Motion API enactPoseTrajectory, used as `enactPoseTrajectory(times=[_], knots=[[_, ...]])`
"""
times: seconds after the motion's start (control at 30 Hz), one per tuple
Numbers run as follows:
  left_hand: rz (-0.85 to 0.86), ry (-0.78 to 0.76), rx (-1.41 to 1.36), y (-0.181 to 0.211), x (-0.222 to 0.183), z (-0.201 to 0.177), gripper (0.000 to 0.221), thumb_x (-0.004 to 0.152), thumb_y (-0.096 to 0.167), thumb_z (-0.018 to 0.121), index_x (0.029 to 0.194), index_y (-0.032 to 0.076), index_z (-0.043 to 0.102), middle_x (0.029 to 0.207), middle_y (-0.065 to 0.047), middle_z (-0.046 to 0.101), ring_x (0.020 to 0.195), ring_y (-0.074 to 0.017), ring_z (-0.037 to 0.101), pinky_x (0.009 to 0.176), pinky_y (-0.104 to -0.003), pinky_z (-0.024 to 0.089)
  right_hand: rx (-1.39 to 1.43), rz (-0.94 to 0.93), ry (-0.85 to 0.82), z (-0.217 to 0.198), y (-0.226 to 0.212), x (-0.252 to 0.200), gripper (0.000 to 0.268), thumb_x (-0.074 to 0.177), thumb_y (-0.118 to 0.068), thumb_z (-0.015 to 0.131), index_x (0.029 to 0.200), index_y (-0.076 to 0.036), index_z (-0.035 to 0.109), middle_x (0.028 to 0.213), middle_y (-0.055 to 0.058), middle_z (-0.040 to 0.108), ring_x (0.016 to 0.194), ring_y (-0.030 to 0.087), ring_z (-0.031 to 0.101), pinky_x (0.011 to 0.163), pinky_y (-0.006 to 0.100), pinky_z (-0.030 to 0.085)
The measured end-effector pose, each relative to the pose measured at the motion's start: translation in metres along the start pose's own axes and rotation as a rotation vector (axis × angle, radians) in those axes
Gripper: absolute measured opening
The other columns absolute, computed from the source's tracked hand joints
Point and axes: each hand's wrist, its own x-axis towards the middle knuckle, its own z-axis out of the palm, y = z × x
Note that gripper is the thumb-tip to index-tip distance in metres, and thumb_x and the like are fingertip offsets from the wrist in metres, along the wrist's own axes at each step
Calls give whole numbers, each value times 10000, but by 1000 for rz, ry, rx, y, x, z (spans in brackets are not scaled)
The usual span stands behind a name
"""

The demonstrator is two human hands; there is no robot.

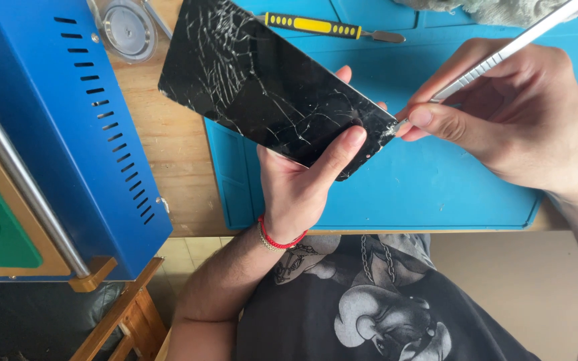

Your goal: Using a metal prying tool to carefully remove shattered glass shards from the frame of a mobile phone screen.

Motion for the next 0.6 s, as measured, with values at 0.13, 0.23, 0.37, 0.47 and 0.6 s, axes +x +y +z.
enactPoseTrajectory(times=[0.13,0.23,0.37,0.47,0.6], knots=[[-1,40,-95,-3,-1,3,294,1054,77,806,1323,-1,716,1329,-168,775,1173,-319,820,1143,-436,687,93,-60,31,-7,6,0,173,1064,57,634,1185,176,603,1074,294,735,952,344,812,864,383,757],[69,17,38,2,1,6,185,1076,123,783,1242,44,765,1254,-105,809,1199,-230,811,1181,-373,669,1,-87,93,-8,5,0,122,1116,85,657,1093,199,623,1032,319,742,901,375,828,798,357,713],[69,51,89,2,3,4,180,1056,108,790,1218,29,782,1245,-109,812,1192,-210,806,1158,-361,689,44,-123,110,0,13,0,166,1143,73,603,1081,227,603,1047,343,729,912,396,814,841,399,735],[102,30,276,10,4,5,150,1083,164,748,1199,80,794,1234,-65,823,1192,-190,810,1166,-337,662,101,-92,93,4,15,2,143,1141,53,592,1084,171,536,1014,346,741,865,397,831,733,388,743],[49,30,181,11,4,7,150,1086,133,728,1170,29,796,1207,-110,826,1159,-208,819,1121,-340,689,90,-72,60,3,17,3,123,1115,59,624,1059,163,587,980,305,736,879,392,843,750,379,752]])
